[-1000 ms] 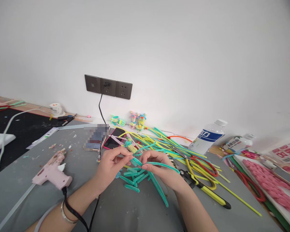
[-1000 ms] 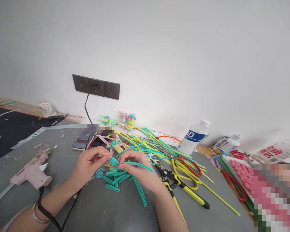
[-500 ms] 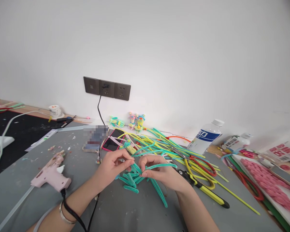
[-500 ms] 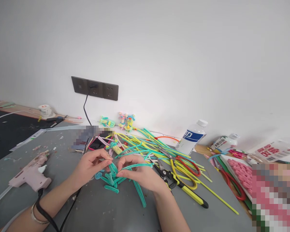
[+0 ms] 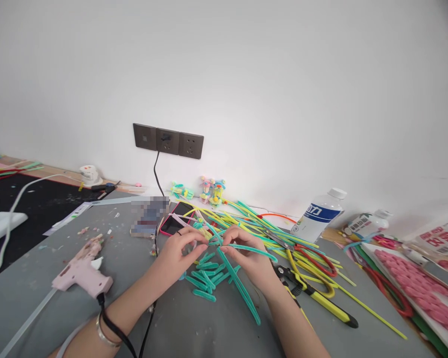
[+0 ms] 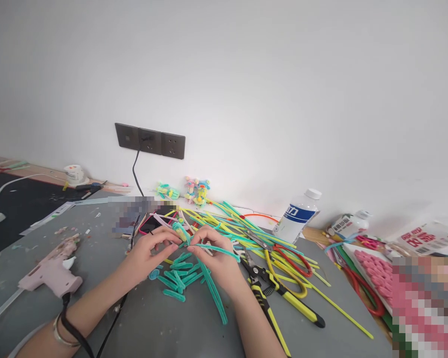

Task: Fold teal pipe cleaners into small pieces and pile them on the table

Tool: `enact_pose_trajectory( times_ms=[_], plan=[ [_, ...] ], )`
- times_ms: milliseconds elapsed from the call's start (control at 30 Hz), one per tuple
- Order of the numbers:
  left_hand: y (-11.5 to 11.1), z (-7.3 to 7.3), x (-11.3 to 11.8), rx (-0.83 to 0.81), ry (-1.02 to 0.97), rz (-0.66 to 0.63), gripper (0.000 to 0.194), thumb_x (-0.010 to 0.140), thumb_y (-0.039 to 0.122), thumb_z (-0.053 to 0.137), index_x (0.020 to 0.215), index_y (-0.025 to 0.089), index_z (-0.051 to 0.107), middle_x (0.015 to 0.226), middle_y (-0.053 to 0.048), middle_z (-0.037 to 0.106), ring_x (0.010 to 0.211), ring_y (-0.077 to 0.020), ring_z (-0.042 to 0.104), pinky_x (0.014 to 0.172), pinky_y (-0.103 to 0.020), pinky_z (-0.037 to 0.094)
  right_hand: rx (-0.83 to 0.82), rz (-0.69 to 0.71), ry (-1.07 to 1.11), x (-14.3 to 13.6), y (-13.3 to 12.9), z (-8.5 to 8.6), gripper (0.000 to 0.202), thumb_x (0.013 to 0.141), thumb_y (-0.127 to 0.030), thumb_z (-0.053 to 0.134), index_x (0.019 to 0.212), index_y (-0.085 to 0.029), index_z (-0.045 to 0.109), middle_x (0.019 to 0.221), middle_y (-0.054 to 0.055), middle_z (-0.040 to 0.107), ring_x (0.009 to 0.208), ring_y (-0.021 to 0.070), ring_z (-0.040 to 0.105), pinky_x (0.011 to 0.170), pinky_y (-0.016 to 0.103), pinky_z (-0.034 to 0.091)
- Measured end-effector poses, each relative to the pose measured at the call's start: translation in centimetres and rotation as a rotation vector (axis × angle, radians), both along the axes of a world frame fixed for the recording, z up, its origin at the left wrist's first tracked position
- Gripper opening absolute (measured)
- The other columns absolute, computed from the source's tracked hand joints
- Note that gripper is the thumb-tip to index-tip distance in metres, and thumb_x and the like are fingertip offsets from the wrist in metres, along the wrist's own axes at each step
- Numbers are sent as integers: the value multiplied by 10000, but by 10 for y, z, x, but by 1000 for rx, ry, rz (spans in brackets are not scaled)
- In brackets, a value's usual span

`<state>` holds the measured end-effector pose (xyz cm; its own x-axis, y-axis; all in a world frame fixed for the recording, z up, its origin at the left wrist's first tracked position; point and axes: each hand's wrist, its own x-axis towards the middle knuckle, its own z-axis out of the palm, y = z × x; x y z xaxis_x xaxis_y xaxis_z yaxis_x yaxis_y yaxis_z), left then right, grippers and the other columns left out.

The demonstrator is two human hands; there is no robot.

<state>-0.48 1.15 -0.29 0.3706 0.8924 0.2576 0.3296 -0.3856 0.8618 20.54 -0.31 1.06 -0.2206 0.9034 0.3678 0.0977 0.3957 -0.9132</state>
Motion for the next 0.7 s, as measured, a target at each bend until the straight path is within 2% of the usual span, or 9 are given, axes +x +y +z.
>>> enact_pose_trajectory(
  times_ms=[67,167,233,300,500,700],
  plan=[
    [-2,3,0,-77,-122,-49,264,931,380,543,959,182,715,970,-70,686,771,-179,573,646,-265,395,32,-21,-26,-6,-2,-1,166,859,-304,733,755,-208,647,752,6,576,707,168,504,657,287,389],
    [-6,5,3,-249,-234,-130,331,918,471,562,848,164,665,729,-8,564,656,-151,474,586,-252,347,48,13,-51,-14,-5,-3,157,861,-289,730,753,-209,649,752,5,575,718,172,519,673,291,399],
    [-8,5,5,-321,-281,-130,383,886,522,598,752,163,604,644,31,458,599,-127,393,553,-244,296,43,53,-40,-18,-7,-4,149,862,-282,729,759,-211,649,760,4,579,725,170,526,674,287,401],
    [-11,5,6,-356,-324,-118,416,858,552,631,715,167,564,629,49,409,584,-114,349,543,-240,270,17,82,-25,-20,-9,-4,136,863,-278,730,773,-212,652,766,0,576,724,165,519,674,281,397],
    [-15,6,5,-389,-384,-136,429,843,563,664,704,177,540,629,57,397,580,-108,324,538,-241,253,-120,166,58,-13,-12,-1,148,847,-320,766,836,-216,662,803,3,597,755,163,547,679,268,417],
    [-16,6,2,-400,-351,-234,426,848,557,674,726,162,574,685,30,435,648,-126,356,587,-249,269,-244,244,227,-7,-11,-1,178,826,-353,799,861,-210,699,839,17,618,774,161,593,698,265,475]
  ],
)
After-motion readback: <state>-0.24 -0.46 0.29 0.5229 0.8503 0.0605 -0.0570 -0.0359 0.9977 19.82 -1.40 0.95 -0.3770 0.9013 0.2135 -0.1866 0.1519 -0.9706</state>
